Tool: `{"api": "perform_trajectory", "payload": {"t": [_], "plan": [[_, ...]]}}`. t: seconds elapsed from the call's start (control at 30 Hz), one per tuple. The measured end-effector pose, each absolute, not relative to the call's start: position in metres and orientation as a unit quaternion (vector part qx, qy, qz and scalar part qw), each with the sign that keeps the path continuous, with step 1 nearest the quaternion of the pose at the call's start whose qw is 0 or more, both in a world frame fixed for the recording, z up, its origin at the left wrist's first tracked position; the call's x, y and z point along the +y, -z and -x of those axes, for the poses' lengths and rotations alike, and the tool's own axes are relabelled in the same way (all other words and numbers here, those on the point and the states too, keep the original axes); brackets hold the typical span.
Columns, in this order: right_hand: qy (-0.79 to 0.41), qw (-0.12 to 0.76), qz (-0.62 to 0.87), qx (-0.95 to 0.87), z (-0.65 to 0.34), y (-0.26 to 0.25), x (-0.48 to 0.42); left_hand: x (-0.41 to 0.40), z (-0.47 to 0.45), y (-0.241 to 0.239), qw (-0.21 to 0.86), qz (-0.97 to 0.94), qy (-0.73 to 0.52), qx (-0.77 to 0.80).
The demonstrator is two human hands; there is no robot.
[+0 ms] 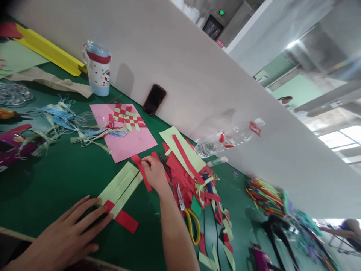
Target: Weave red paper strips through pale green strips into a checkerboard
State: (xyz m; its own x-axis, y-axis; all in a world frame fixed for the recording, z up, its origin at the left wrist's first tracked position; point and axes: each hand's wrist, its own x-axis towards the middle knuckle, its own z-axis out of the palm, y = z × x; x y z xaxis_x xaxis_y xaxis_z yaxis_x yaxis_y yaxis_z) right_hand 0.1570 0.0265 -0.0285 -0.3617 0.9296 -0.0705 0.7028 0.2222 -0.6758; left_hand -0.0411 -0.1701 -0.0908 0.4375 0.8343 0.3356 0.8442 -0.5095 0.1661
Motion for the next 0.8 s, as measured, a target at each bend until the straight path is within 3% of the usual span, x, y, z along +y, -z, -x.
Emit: {"api": "perform_trajectory", "payload": {"t": [0.8], "plan": [[-0.321,0.100,0.521,-0.785,-0.140,0.015,0.038,-0.166,0.042,0.088,-0.051,0.838,0.194,-0.507]]}}
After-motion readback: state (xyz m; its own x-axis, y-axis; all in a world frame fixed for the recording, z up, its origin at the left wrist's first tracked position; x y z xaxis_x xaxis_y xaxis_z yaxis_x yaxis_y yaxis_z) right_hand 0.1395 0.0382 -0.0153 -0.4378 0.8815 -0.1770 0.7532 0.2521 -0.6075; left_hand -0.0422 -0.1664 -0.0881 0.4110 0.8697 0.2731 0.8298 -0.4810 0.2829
